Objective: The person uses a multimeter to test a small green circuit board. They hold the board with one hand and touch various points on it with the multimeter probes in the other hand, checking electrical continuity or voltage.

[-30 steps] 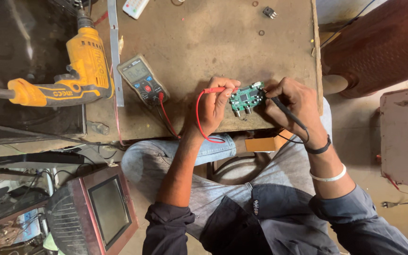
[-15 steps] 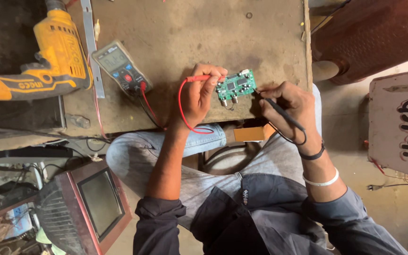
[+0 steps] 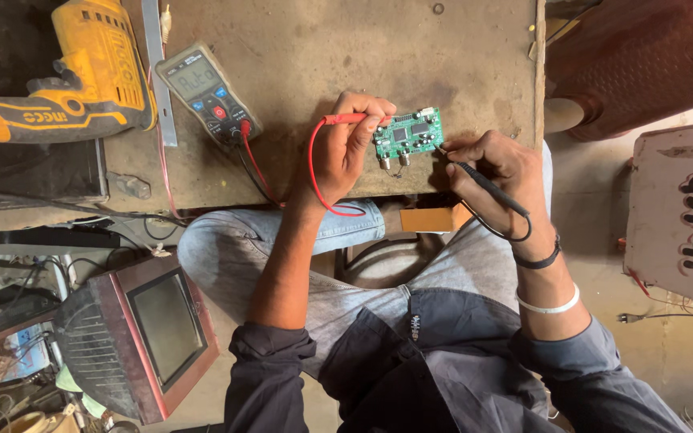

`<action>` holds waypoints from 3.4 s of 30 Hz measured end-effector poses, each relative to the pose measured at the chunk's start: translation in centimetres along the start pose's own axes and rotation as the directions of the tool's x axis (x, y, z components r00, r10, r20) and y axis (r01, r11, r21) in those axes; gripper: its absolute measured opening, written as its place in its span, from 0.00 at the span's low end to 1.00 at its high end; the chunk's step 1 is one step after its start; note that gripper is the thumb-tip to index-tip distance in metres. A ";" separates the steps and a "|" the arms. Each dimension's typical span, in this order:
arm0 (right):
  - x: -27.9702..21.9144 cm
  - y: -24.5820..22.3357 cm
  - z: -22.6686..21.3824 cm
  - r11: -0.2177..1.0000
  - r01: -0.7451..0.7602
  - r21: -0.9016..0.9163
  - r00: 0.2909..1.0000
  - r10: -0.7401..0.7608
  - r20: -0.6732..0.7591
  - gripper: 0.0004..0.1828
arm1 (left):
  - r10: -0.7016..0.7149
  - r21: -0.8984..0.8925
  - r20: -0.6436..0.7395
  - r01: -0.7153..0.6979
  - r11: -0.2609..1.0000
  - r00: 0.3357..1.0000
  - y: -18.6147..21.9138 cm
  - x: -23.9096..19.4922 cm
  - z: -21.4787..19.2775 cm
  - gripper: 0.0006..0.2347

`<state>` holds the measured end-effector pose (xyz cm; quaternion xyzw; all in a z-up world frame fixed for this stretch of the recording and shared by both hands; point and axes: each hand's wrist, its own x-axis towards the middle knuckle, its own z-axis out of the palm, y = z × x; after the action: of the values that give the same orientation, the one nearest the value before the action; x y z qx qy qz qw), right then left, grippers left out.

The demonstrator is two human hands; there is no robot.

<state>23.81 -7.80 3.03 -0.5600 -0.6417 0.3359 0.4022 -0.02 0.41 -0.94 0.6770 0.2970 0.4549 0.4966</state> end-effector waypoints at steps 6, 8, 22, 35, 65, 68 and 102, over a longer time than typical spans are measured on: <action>0.0 -0.5 0.3 0.990 -0.065 -0.127 0.998 0.062 -0.021 0.06 | -0.004 -0.002 0.008 0.004 1.000 1.000 0.0 -0.1 -0.1 0.08; -0.2 -0.8 0.4 0.990 0.049 -0.131 0.998 -0.052 -0.019 0.07 | 0.009 0.012 0.006 -0.009 1.000 1.000 0.0 -0.1 -0.1 0.08; -0.9 0.3 1.4 0.986 0.099 -0.134 0.990 -0.111 -0.081 0.08 | 0.018 0.008 0.018 -0.018 1.000 1.000 -0.4 0.0 0.0 0.08; -0.6 -0.1 1.6 0.982 0.089 -0.168 0.993 -0.101 -0.066 0.09 | 0.005 -0.001 0.012 -0.005 1.000 1.000 -0.6 -0.2 0.0 0.08; 0.4 -1.1 0.6 0.994 -0.028 0.106 0.993 0.040 -0.114 0.15 | -0.016 0.053 0.000 0.016 0.998 1.000 0.5 0.0 0.0 0.08; 2.2 -1.3 -0.4 0.957 0.203 -0.209 0.979 -0.202 0.029 0.15 | -0.034 0.049 -0.007 0.035 0.998 0.999 0.4 0.0 -0.1 0.08; 3.7 1.3 -1.1 0.926 -0.041 0.374 0.999 0.025 0.047 0.09 | 0.099 0.507 -0.078 -0.046 0.861 0.992 2.2 0.2 0.0 0.07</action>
<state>25.20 -3.93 2.95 -0.4766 -0.5643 0.4705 0.4828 -0.03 -0.18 1.13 0.7699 0.4045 0.4135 0.2696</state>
